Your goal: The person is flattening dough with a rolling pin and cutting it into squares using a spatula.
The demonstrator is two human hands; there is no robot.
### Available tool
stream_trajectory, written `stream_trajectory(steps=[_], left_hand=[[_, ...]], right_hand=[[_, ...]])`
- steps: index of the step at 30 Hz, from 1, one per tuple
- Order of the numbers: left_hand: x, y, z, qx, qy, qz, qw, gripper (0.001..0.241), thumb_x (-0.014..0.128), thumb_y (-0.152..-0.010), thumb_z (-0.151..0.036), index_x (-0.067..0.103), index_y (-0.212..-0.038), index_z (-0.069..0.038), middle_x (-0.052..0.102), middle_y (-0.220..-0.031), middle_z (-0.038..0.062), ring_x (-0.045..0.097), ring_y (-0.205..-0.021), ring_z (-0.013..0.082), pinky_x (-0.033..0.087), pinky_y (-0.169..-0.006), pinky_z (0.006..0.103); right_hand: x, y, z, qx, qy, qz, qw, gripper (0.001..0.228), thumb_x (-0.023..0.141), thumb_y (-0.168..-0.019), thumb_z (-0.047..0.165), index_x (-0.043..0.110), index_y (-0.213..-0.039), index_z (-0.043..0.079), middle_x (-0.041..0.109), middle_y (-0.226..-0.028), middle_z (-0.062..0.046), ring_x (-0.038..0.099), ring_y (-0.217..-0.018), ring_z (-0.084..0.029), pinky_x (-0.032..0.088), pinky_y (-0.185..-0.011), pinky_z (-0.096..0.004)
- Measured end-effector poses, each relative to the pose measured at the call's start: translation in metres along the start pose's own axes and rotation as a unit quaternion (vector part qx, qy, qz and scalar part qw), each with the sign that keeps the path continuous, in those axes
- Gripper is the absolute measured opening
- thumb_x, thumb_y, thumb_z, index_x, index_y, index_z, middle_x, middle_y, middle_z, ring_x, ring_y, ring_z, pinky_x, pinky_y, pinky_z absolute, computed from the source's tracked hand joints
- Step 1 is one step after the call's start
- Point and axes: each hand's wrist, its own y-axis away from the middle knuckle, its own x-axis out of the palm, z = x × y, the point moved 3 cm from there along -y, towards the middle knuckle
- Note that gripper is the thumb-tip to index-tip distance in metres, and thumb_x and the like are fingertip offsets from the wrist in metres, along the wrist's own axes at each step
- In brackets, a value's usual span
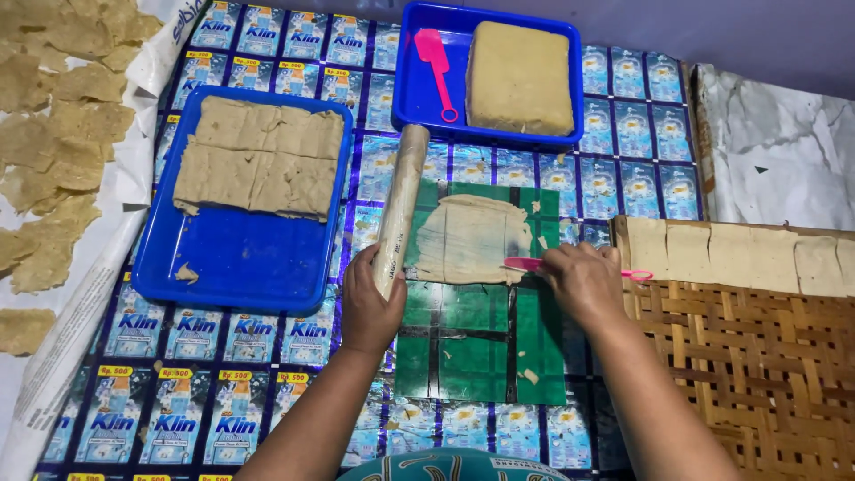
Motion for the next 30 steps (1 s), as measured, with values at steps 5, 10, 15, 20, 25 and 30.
stream_trajectory(steps=[5, 10, 15, 20, 25, 30], left_hand=[[0.002, 0.001, 0.002, 0.004, -0.006, -0.005, 1.000, 0.049, 0.072, -0.087, -0.014, 0.054, -0.130, 0.000, 0.062, -0.129, 0.019, 0.062, -0.118, 0.0414, 0.048, -0.102, 0.0515], [0.002, 0.001, 0.003, 0.008, -0.007, -0.003, 1.000, 0.050, 0.071, -0.087, -0.014, 0.054, -0.131, 0.000, 0.062, -0.128, 0.020, 0.062, -0.117, 0.0423, 0.049, -0.101, 0.0524], [0.001, 0.000, 0.003, 0.005, -0.007, 0.003, 1.000, 0.049, 0.070, -0.088, -0.015, 0.054, -0.131, 0.000, 0.061, -0.129, 0.019, 0.062, -0.118, 0.0409, 0.049, -0.101, 0.0513], [0.002, 0.000, 0.004, 0.004, -0.013, 0.003, 1.000, 0.049, 0.070, -0.087, -0.015, 0.053, -0.131, 0.000, 0.061, -0.129, 0.018, 0.062, -0.118, 0.0406, 0.048, -0.101, 0.0509], [0.001, 0.000, 0.002, 0.005, -0.010, 0.000, 1.000, 0.050, 0.071, -0.087, -0.015, 0.054, -0.131, 0.000, 0.061, -0.129, 0.019, 0.062, -0.118, 0.0413, 0.049, -0.101, 0.0512], [0.001, 0.000, 0.003, 0.010, -0.016, -0.003, 1.000, 0.050, 0.071, -0.086, -0.016, 0.054, -0.131, -0.001, 0.062, -0.129, 0.018, 0.062, -0.119, 0.0406, 0.049, -0.101, 0.0501]], right_hand=[[0.002, -0.005, 0.002, -0.017, 0.011, -0.007, 1.000, 0.003, 0.064, -0.087, 0.044, 0.062, -0.086, 0.041, 0.064, -0.084, 0.018, 0.063, -0.100, -0.009, 0.042, -0.097, -0.034], [-0.007, -0.013, 0.015, -0.041, -0.010, -0.017, 0.999, 0.002, 0.066, -0.085, 0.042, 0.064, -0.085, 0.041, 0.066, -0.085, 0.019, 0.063, -0.099, -0.010, 0.041, -0.096, -0.034], [-0.019, -0.019, 0.040, -0.081, -0.025, -0.063, 0.994, 0.007, 0.069, -0.080, 0.039, 0.062, -0.078, 0.040, 0.064, -0.082, 0.015, 0.062, -0.095, -0.012, 0.041, -0.096, -0.036], [-0.024, -0.023, 0.069, -0.102, -0.070, -0.089, 0.988, 0.005, 0.068, -0.081, 0.037, 0.063, -0.082, 0.038, 0.063, -0.081, 0.013, 0.062, -0.092, -0.013, 0.040, -0.094, -0.037], [-0.015, -0.036, 0.099, -0.141, -0.100, -0.116, 0.978, 0.008, 0.071, -0.080, 0.038, 0.063, -0.082, 0.036, 0.062, -0.078, 0.012, 0.061, -0.088, -0.014, 0.040, -0.092, -0.037], [-0.034, -0.039, 0.096, -0.128, -0.097, -0.109, 0.981, 0.007, 0.069, -0.081, 0.033, 0.063, -0.082, 0.036, 0.063, -0.080, 0.013, 0.062, -0.090, -0.014, 0.041, -0.091, -0.040]])
